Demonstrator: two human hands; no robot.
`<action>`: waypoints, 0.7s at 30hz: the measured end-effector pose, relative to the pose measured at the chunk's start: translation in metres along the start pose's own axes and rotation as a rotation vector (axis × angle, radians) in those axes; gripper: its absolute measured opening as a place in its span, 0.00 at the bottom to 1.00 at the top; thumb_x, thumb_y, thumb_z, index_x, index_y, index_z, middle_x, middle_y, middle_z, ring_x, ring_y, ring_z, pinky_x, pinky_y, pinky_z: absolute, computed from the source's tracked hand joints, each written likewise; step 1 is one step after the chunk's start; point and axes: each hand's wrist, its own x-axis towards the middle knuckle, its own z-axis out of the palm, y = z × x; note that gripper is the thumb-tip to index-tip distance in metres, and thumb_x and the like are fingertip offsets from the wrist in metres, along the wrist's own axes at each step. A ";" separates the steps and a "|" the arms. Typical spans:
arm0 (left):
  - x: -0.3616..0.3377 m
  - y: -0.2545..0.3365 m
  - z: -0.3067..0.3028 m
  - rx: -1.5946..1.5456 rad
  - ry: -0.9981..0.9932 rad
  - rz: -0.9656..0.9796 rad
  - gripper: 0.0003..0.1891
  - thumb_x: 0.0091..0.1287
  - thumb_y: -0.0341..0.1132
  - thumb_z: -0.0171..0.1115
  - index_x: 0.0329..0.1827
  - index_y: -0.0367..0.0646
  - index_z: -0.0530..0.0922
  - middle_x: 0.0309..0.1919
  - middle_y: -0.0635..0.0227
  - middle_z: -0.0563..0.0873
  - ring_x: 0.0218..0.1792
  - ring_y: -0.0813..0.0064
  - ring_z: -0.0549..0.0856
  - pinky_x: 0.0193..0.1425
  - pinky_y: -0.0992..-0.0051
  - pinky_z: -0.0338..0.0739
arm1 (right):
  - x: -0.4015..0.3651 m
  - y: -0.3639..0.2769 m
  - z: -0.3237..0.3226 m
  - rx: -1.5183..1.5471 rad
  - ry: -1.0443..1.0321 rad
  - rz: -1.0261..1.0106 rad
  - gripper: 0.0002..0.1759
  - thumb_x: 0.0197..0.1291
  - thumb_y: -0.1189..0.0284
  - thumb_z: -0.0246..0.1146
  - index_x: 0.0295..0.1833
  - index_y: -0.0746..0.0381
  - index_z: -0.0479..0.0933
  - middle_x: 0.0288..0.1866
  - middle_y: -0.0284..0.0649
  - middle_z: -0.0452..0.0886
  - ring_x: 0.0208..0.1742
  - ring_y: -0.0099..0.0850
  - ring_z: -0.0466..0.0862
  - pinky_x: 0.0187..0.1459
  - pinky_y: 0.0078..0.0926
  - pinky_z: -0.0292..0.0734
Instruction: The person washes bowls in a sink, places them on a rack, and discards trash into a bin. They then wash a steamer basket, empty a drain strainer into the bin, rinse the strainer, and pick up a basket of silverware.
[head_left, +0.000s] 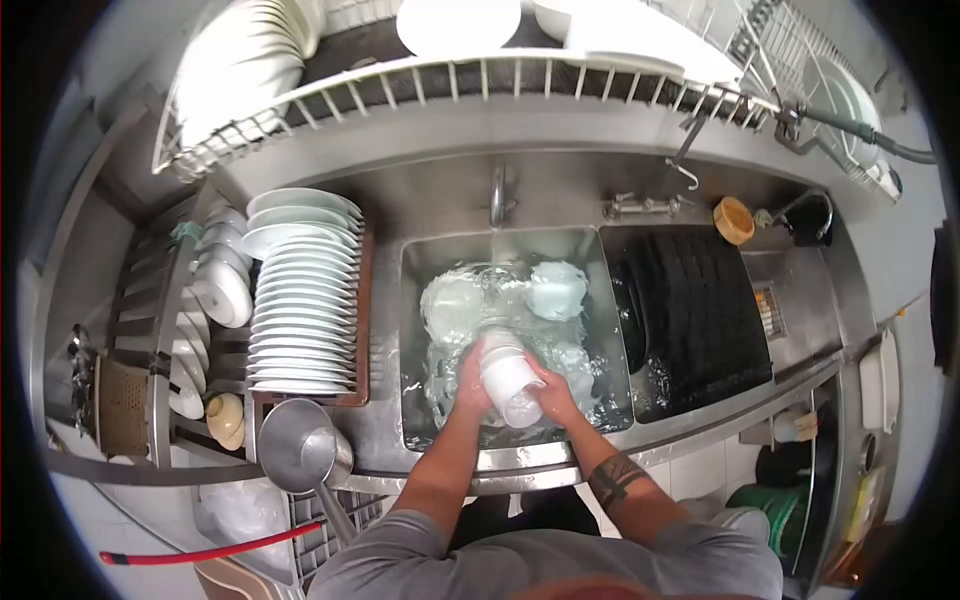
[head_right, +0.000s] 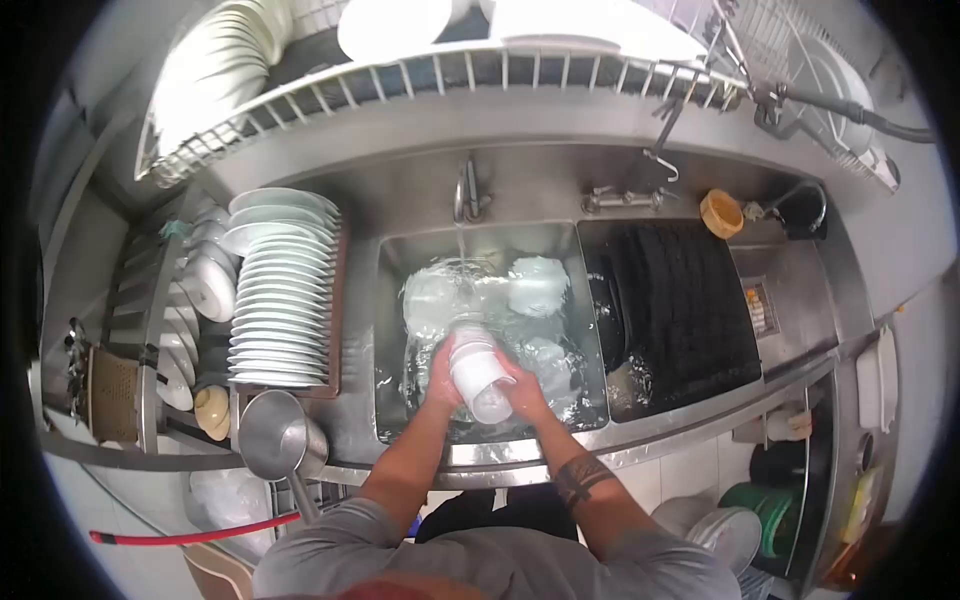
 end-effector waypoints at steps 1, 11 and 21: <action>-0.006 0.000 0.013 0.029 -0.017 0.027 0.30 0.76 0.56 0.54 0.65 0.38 0.79 0.56 0.52 0.88 0.56 0.52 0.87 0.67 0.52 0.80 | -0.004 -0.007 0.003 0.000 0.087 -0.050 0.36 0.62 0.87 0.66 0.77 0.59 0.73 0.76 0.45 0.76 0.74 0.29 0.74 0.75 0.27 0.65; -0.044 -0.005 0.089 -0.201 -0.066 0.347 0.32 0.76 0.59 0.52 0.70 0.42 0.77 0.63 0.56 0.85 0.62 0.52 0.85 0.72 0.50 0.76 | 0.006 -0.081 0.008 0.430 0.328 -0.056 0.27 0.68 0.83 0.64 0.73 0.66 0.75 0.64 0.45 0.83 0.63 0.32 0.82 0.65 0.30 0.78; -0.100 0.030 0.176 0.050 -0.017 0.770 0.36 0.71 0.39 0.69 0.77 0.49 0.57 0.63 0.58 0.76 0.62 0.58 0.80 0.63 0.54 0.82 | 0.034 -0.150 0.041 0.963 0.167 0.233 0.28 0.76 0.57 0.57 0.77 0.49 0.62 0.74 0.41 0.72 0.69 0.41 0.79 0.61 0.48 0.79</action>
